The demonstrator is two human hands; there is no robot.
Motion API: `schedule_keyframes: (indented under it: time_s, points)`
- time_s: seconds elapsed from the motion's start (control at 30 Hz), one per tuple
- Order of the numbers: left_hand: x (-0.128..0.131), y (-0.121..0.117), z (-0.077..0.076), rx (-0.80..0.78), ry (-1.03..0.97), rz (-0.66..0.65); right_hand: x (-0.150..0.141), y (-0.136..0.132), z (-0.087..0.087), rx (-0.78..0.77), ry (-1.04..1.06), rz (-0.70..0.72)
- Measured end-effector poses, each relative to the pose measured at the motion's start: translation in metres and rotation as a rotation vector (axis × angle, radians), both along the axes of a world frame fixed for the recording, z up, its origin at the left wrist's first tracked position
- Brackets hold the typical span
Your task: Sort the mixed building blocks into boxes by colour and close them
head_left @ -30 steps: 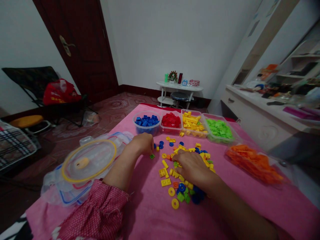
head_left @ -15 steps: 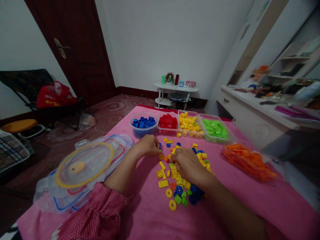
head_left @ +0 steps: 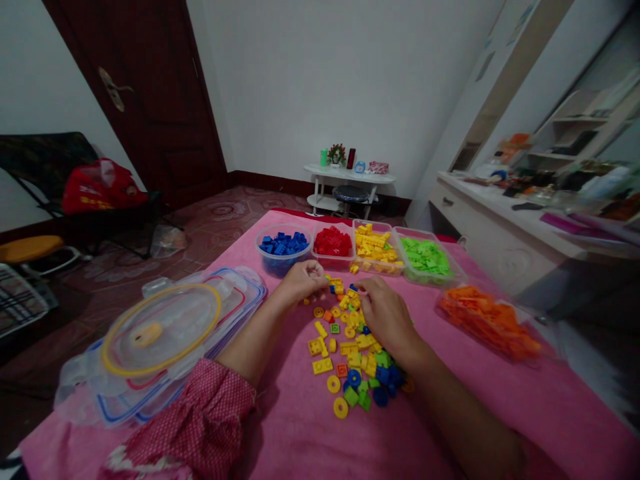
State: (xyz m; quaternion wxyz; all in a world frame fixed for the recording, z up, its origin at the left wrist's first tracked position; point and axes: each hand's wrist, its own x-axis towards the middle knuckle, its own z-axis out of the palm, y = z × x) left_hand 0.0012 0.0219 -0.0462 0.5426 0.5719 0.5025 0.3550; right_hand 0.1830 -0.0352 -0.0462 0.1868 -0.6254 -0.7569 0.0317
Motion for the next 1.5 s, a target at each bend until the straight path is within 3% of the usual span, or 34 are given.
schedule_keyframes:
  time_s: [0.17, 0.33, 0.47, 0.6, 0.77, 0.9, 1.07, 1.27, 1.4, 1.5]
  points:
    - [-0.001, 0.002, -0.005, -0.080, -0.218, -0.011, -0.026, -0.016, 0.000, -0.188, -0.057, 0.288]
    - [-0.004, 0.005, -0.007, -0.335, -0.621, -0.011, -0.029, -0.019, 0.000, -0.160, 0.026, 0.226]
    - [0.001, 0.001, -0.001, -0.444, -0.692, 0.007, -0.002, 0.001, -0.004, -0.224, 0.236, 0.241]
    - [0.014, -0.006, -0.006, -0.326, -0.496, -0.077, 0.031, 0.024, -0.010, -0.221, 0.171, 0.174]
    - [0.030, -0.009, -0.028, 0.085, -0.011, -0.135, 0.043, 0.026, -0.007, -0.166, -0.030, -0.065]
    - [0.032, -0.014, -0.031, 0.362, 0.433, -0.195, 0.027, 0.017, -0.002, -0.136, -0.143, 0.023]
    - [0.034, -0.026, -0.011, 0.443, 0.614, -0.298, 0.012, 0.011, 0.001, -0.175, -0.278, 0.095]
    - [0.043, -0.042, 0.005, 0.589, 0.883, -0.370, 0.014, 0.012, -0.004, -0.179, -0.309, -0.002]
    - [0.047, -0.046, 0.006, 0.598, 0.976, -0.388, 0.022, 0.012, -0.013, -0.152, -0.221, -0.019]
    - [0.048, -0.047, 0.003, 0.625, 0.953, -0.404, 0.032, 0.018, -0.020, -0.118, -0.010, -0.020]
